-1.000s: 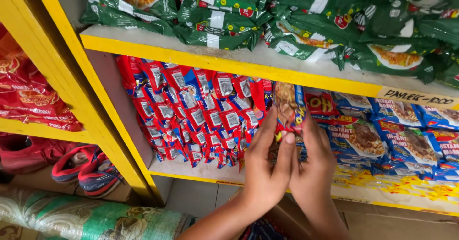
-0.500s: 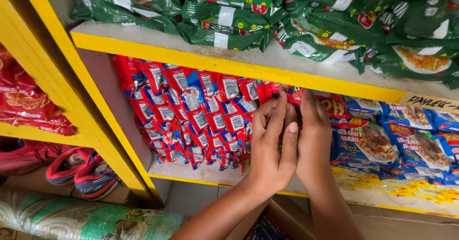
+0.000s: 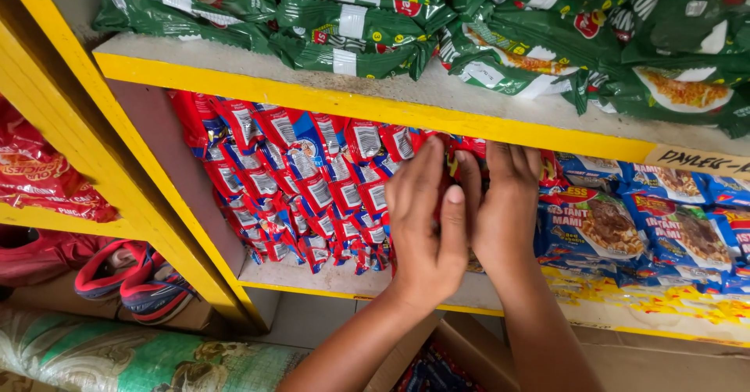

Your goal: Stocking instant noodles from a box onto a grocery store shelf.

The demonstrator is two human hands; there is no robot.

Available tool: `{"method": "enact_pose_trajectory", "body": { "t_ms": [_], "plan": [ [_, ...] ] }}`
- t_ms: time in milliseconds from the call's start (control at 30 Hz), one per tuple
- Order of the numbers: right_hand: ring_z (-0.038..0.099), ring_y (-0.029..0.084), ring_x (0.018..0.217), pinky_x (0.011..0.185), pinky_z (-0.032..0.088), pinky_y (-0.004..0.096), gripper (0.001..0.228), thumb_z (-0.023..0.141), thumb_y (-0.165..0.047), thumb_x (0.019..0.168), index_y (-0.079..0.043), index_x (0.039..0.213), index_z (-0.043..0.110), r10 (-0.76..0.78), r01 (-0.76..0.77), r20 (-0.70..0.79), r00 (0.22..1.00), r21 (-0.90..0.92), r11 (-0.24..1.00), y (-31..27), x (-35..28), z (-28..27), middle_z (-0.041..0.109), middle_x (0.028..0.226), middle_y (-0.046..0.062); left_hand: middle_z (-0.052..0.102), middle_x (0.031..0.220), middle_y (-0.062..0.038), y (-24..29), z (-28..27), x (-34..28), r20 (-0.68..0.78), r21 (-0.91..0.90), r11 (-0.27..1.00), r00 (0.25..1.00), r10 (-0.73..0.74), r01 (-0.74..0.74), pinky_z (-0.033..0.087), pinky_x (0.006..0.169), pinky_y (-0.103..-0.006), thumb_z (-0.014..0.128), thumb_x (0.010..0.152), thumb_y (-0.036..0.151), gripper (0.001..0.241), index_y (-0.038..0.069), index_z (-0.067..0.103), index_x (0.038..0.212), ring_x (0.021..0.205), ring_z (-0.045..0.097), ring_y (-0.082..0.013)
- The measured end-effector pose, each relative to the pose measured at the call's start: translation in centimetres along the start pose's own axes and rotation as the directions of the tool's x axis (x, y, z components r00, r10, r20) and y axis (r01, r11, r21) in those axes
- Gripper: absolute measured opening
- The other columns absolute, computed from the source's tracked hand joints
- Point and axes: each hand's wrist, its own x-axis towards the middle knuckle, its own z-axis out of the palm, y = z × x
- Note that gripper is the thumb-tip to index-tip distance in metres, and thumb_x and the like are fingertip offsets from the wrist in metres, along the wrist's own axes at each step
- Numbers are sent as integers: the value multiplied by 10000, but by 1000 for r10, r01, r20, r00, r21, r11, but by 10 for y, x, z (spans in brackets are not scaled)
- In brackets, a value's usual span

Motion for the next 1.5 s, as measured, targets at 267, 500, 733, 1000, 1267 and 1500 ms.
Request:
{"method": "enact_pose_trajectory", "body": {
  "t_ms": [267, 500, 733, 1000, 1267, 1500],
  "plan": [
    [564, 470, 1302, 1178, 408, 533, 503, 678, -160, 1075, 84, 1480, 506, -62, 63, -59, 996, 23, 998, 2, -26, -23, 615, 1345, 280, 523, 1579, -234, -9, -17, -24, 38, -118, 991, 998, -52, 56, 373, 1271, -424, 459, 1127, 106, 421, -42, 491, 1519, 1507, 499, -375],
    [601, 402, 1192, 1048, 480, 476, 520, 735, -84, 985, 60, 1439, 527, 76, -79, 59, 995, 58, 995, -7, -97, -61, 632, 1349, 243, 581, 1475, -214, -14, -35, -109, 206, -188, 948, 954, -218, 257, 470, 1158, -380, 526, 1072, 64, 389, -29, 556, 1449, 1357, 612, -317],
    [601, 386, 1195, 1028, 491, 458, 495, 728, -109, 938, 21, 1390, 574, 230, -258, 286, 930, 67, 964, 10, -222, -59, 642, 1334, 210, 653, 1287, -208, -42, -39, -224, 430, 22, 760, 680, -594, 650, 520, 980, -364, 567, 1006, 86, 326, -41, 632, 1299, 1163, 664, -333],
    [586, 406, 1209, 988, 480, 464, 424, 678, -161, 966, 15, 1345, 605, 419, -519, 663, 620, -54, 853, 32, -371, -34, 644, 1320, 228, 642, 1295, -238, -38, -43, -286, 473, 535, 490, 238, -849, 688, 526, 970, -429, 546, 1003, 137, 313, -43, 643, 1240, 1133, 646, -397],
    [662, 264, 1175, 1015, 513, 370, 469, 570, -144, 946, -51, 1405, 594, 557, -936, 824, 100, -111, 333, 49, -448, 3, 680, 1322, 154, 663, 1146, -276, -45, -16, -323, 602, 746, 603, 101, -792, 283, 467, 970, -522, 622, 943, 287, 438, -79, 622, 1184, 1148, 571, -440],
    [660, 222, 1128, 992, 502, 335, 416, 570, -212, 1030, -53, 1414, 578, 624, -963, 743, -243, -261, -65, 79, -518, 29, 694, 1279, 98, 729, 1104, -223, -118, 3, -369, 609, 770, 558, -97, -787, 310, 562, 891, -472, 608, 948, 246, 306, -10, 751, 1036, 1036, 704, -385]
  ]
}}
